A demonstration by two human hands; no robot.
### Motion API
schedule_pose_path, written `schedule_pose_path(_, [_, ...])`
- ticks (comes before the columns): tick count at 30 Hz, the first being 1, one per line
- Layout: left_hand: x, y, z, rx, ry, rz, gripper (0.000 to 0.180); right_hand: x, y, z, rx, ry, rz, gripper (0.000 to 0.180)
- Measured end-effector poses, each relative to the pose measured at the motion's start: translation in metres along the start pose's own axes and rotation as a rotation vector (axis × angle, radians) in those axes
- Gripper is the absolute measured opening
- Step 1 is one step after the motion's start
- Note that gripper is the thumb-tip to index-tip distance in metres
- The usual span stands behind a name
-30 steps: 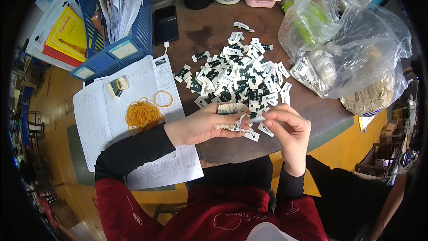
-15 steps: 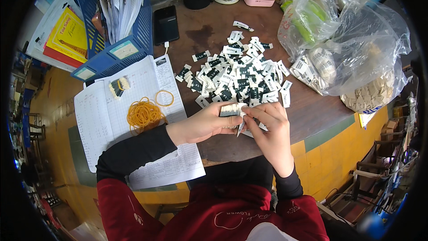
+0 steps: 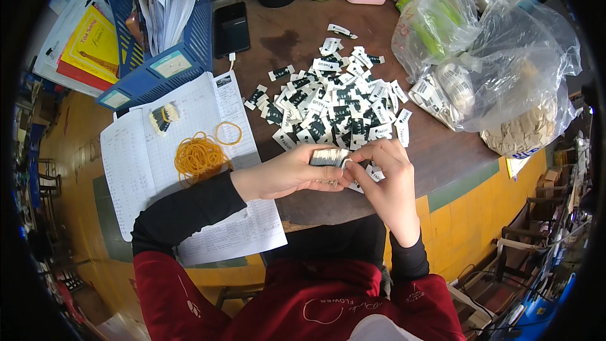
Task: The person sorts small white tags with black text on a table, picking them up and stacking them into bundles. A coworker places a large plastic bag of tags on the table. The person continues to gather and align the tags into neat stacks.
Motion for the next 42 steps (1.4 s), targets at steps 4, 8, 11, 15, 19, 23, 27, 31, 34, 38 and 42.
schedule_pose_path(4, [-0.002,0.0,0.001,-0.048,-0.002,0.037,0.034,0.0,0.001,-0.003,-0.054,-0.02,0.001,0.017])
schedule_pose_path(8, [-0.002,0.0,0.0,-0.05,0.03,0.118,0.034,-0.002,-0.006,-0.005,-0.057,-0.031,-0.032,0.044])
schedule_pose_path(11, [-0.002,0.003,0.0,-0.035,0.056,0.189,0.035,-0.006,-0.013,-0.004,-0.161,-0.184,-0.168,0.066])
schedule_pose_path(15, [-0.001,0.006,0.001,-0.018,0.057,0.258,0.036,-0.005,-0.018,-0.013,-0.301,-0.179,-0.023,0.075])
schedule_pose_path(19, [-0.005,0.004,0.0,0.03,0.065,0.256,0.036,0.001,-0.016,-0.017,-0.262,-0.181,-0.06,0.073])
schedule_pose_path(23, [-0.008,0.003,-0.002,0.041,0.101,0.231,0.034,0.008,-0.018,-0.016,-0.293,-0.123,-0.08,0.067])
schedule_pose_path(27, [-0.006,0.005,0.001,0.001,0.139,0.294,0.031,0.011,-0.017,-0.012,-0.318,-0.078,-0.104,0.064])
schedule_pose_path(31, [-0.006,0.006,0.003,-0.036,0.194,0.203,0.032,0.005,-0.006,-0.002,-0.248,-0.086,-0.117,0.063])
schedule_pose_path(34, [-0.005,0.009,0.002,0.107,0.128,0.24,0.035,-0.004,0.021,0.0,0.089,0.077,-0.075,0.038])
schedule_pose_path(38, [-0.004,0.013,0.001,0.184,0.152,0.275,0.034,-0.005,0.063,-0.006,0.297,0.275,0.367,0.02])
schedule_pose_path(42, [-0.001,0.015,0.001,0.16,0.176,0.303,0.033,0.001,0.085,-0.002,0.415,0.032,0.331,0.016])
Point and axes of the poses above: each hand's wrist, its own z-axis away from the middle knuckle, its own x-axis out of the palm, y = z × x, the point moved 2 cm from there along -z, towards the middle knuckle, and after that the axes turned 15 degrees about z, right-handed, at the moved point
